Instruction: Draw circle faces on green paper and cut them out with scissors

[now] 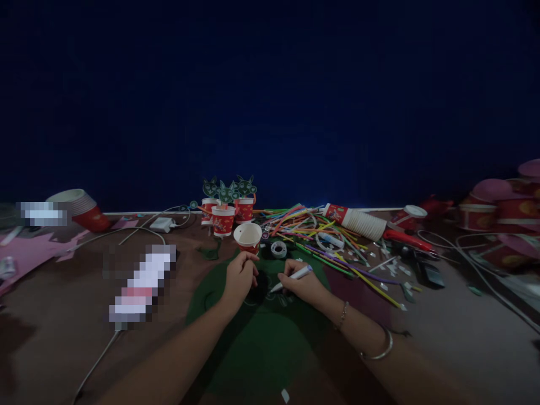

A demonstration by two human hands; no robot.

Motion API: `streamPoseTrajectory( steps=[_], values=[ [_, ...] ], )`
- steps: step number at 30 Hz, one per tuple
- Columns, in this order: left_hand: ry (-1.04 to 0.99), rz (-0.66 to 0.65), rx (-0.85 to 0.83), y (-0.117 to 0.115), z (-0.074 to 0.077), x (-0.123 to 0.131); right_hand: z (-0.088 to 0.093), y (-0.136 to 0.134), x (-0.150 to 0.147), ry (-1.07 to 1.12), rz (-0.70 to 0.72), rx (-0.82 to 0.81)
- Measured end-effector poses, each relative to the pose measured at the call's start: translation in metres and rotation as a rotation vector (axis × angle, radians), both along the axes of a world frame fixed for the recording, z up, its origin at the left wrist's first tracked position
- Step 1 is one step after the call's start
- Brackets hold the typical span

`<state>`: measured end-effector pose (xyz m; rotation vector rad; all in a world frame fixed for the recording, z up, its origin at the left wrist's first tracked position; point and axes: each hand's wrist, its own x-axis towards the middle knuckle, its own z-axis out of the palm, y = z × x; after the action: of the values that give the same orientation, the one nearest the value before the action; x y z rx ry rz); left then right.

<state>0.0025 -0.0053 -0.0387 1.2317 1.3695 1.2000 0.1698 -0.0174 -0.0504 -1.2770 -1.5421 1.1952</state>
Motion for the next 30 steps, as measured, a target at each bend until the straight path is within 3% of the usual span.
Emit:
streamPoseTrajectory(
  steps=[20,30],
  values=[
    [0.025,-0.026,0.006,0.0023,-0.0069,-0.0028,-0.0003,-0.0004,-0.0004,-0.023,-0.028,0.021],
    [0.041,-0.014,0.012,0.0016,-0.0026,-0.0010,-0.0033,0.0013,-0.0005,-0.041,-0.016,0.022]
  ],
)
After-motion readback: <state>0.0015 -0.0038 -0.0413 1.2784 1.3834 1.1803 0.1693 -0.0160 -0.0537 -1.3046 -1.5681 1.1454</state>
